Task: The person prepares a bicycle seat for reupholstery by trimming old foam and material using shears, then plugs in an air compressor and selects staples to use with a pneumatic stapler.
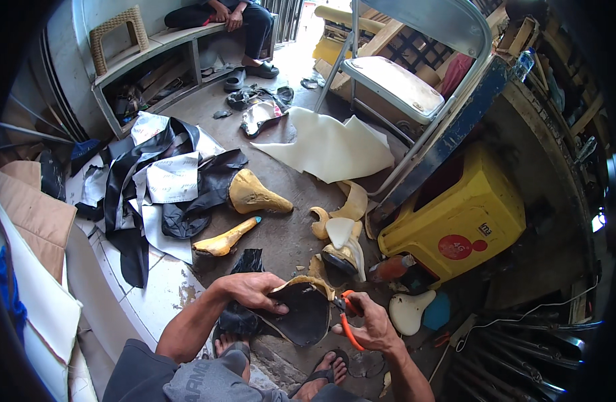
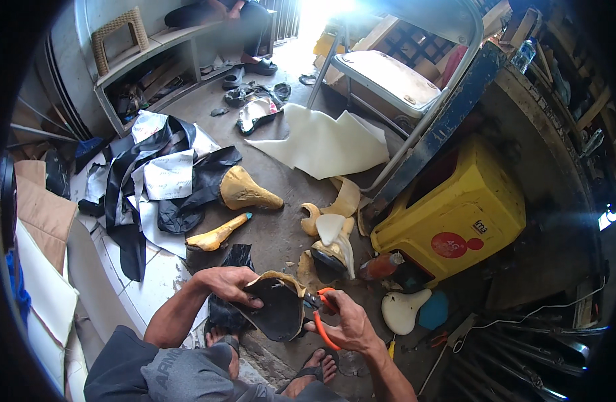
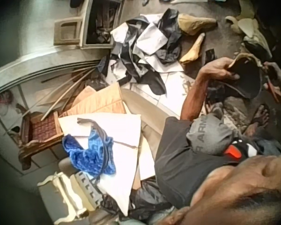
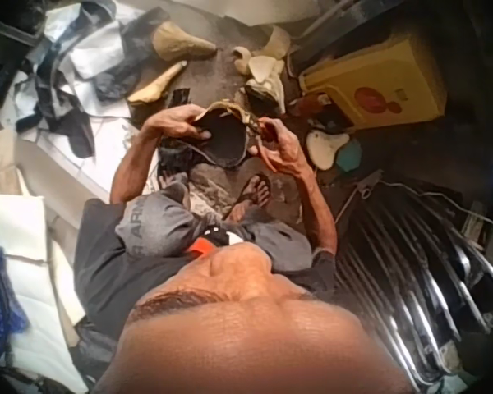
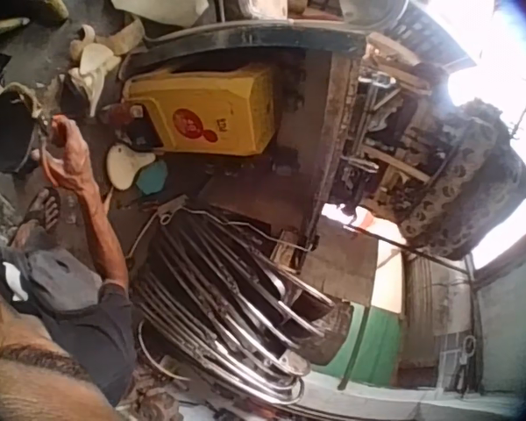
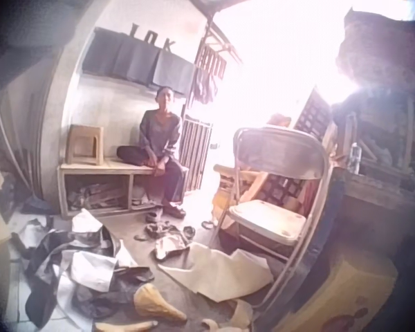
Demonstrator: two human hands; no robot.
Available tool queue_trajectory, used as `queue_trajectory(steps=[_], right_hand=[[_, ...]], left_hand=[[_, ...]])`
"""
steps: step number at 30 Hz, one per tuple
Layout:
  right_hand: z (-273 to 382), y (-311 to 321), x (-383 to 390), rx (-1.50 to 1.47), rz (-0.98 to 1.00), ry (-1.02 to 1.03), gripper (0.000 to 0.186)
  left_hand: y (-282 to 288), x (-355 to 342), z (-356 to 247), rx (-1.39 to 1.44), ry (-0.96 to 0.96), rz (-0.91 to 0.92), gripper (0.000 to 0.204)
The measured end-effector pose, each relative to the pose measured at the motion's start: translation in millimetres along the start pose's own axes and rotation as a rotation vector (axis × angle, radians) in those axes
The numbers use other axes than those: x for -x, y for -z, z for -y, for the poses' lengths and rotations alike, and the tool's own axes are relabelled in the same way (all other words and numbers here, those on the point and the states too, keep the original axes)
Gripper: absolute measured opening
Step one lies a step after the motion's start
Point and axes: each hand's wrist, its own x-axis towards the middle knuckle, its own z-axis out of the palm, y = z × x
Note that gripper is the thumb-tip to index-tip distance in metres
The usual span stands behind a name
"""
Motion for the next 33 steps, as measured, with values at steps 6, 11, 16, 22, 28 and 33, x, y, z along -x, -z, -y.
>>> queue_trajectory(steps=[6,11,16,22,28,33], right_hand=[[7.9,15.8,-3.3,0.129,0.046,0.01,0.062],[2.5,34.4,-2.6,0.243,0.111,0.103,0.046],[9.8,42.8,-3.0,0.293,0.181,0.082,0.048],[18.7,36.9,-8.5,0.283,0.14,0.114,0.059],[23.5,47.7,-7.4,0.327,0.237,0.066,0.057],[36.5,64.4,-16.0,0.515,0.368,0.052,0.054]], left_hand=[[7.0,1.6,2.3,0.008,0.005,0.063,0.038],[18.0,4.9,-7.5,-0.134,-0.015,0.138,0.038],[20.6,4.5,-12.6,-0.096,0.04,0.228,0.039],[12.7,-10.0,-7.3,-0.029,0.031,0.298,0.039],[13.0,-4.5,-11.5,-0.035,0.046,0.327,0.042],[16.3,-3.9,-10.8,-0.073,0.095,0.385,0.042]])
